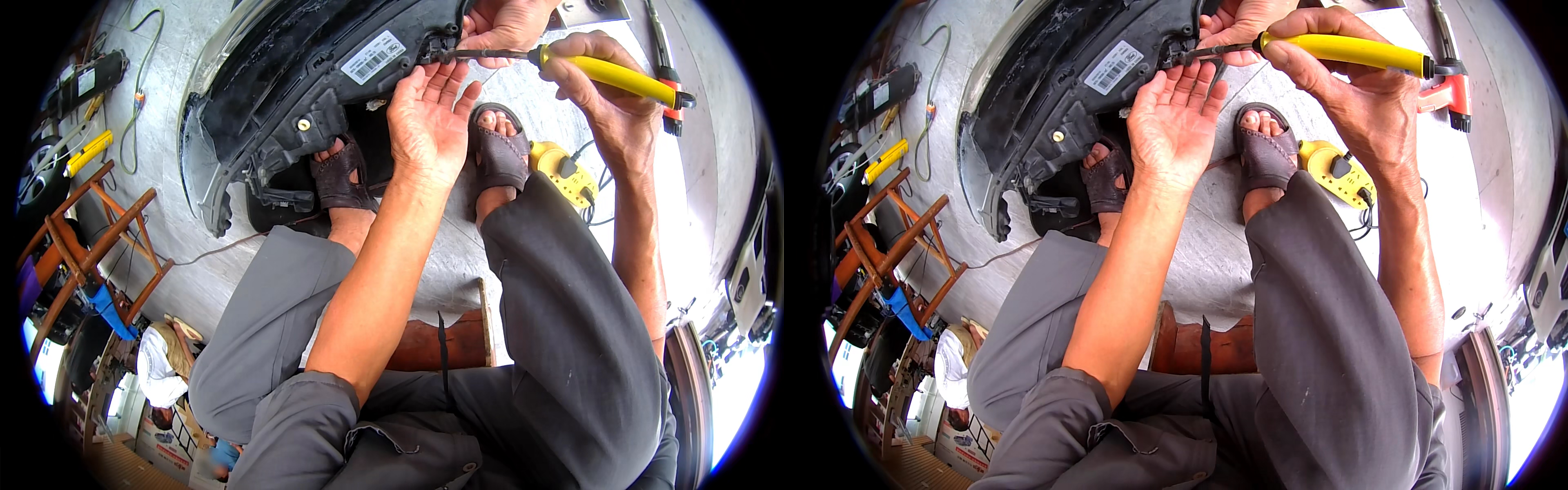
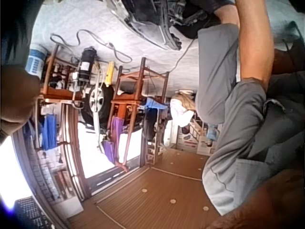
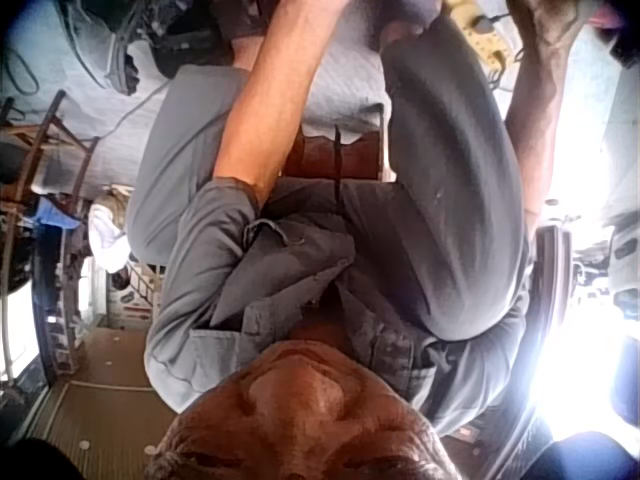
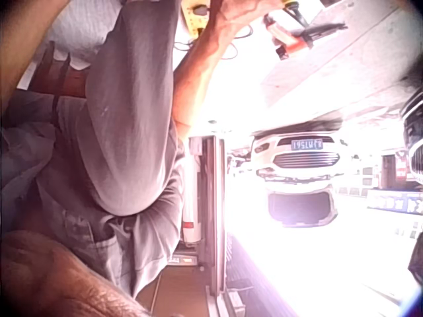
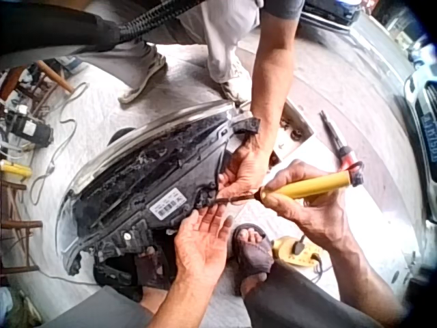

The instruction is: The person uses a soldering iron to apply heat to a specific area on the back of a car headlight assembly. They hold the assembly steady with one hand while carefully maneuvering the soldering iron with the other, focusing on a small section near a barcode label.

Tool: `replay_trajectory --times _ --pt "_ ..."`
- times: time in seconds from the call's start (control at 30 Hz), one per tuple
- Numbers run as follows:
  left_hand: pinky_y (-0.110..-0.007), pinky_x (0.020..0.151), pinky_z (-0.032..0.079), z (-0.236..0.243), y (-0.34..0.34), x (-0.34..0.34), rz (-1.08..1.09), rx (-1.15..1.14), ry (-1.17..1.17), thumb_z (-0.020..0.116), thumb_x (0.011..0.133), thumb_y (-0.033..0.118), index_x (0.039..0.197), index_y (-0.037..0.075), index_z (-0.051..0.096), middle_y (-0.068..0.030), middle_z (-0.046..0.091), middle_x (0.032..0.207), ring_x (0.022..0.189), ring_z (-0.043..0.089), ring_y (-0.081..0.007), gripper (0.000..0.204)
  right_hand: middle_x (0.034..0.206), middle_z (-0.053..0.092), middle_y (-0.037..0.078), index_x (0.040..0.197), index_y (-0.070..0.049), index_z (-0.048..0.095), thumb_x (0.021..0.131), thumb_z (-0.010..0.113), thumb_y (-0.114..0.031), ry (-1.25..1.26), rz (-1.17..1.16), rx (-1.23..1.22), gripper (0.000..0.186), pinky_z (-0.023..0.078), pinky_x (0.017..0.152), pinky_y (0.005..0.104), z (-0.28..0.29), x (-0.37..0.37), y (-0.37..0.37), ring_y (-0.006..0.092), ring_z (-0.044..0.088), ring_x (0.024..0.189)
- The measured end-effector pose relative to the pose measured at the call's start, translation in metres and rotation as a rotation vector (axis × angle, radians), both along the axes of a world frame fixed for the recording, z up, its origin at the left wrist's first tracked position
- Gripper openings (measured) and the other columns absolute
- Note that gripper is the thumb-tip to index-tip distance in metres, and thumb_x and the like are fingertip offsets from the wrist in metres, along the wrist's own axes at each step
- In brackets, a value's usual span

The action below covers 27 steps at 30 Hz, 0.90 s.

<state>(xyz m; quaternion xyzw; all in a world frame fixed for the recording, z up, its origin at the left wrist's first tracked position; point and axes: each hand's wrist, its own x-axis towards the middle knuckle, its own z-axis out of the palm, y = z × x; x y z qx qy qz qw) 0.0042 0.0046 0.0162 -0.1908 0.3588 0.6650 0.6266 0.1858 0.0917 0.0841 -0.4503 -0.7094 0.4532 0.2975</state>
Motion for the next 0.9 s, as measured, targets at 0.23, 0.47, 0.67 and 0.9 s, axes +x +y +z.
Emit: replay_trajectory --times 0.23,0.47,0.67,0.9 --pt "-0.044 0.099 0.046 0.001 0.000 0.000 -0.002 -0.001 -0.006 0.054 0.094 0.026 0.107 0.003 0.058 -0.0089 0.059 0.110 0.109 0.055 -0.0216 0.026 0.092 0.070 0.008 0.102 -0.006 0.071 0.085 0.077 -0.026 0.073 -0.055 0.006 0.027 0.058 0.070 0.0276 0.002 0.001 0.001 0.0166 0.070 0.080" --pt "-0.043 0.101 0.045 0.002 -0.005 -0.001 -0.002 0.018 -0.011 0.056 0.094 0.024 0.109 0.004 0.059 -0.0090 0.058 0.111 0.111 0.054 -0.0229 0.025 0.083 0.068 0.012 0.102 0.001 0.067 0.089 0.070 -0.014 0.338 -0.179 -0.232 0.021 0.055 0.063 0.0265 0.016 0.022 -0.010 0.0162 0.068 0.070" --pt "-0.042 0.094 0.048 -0.004 0.000 0.004 -0.019 -0.005 0.038 0.072 0.088 0.021 0.106 0.006 0.058 -0.0060 0.059 0.108 0.108 0.055 -0.0196 0.027 0.079 0.065 0.010 0.106 -0.002 0.062 0.091 0.067 -0.017 0.466 -0.298 -0.373 0.022 0.055 0.062 0.0304 0.018 0.042 -0.035 0.0166 0.066 0.066" --pt "-0.040 0.090 0.050 -0.007 0.006 0.005 0.017 -0.059 0.060 0.075 0.085 0.014 0.104 0.007 0.059 -0.0037 0.060 0.106 0.104 0.057 -0.0185 0.025 0.080 0.062 0.008 0.103 -0.004 0.062 0.089 0.069 -0.021 0.505 -0.442 -0.447 0.022 0.054 0.061 0.0301 0.014 0.049 -0.048 0.0156 0.064 0.066"
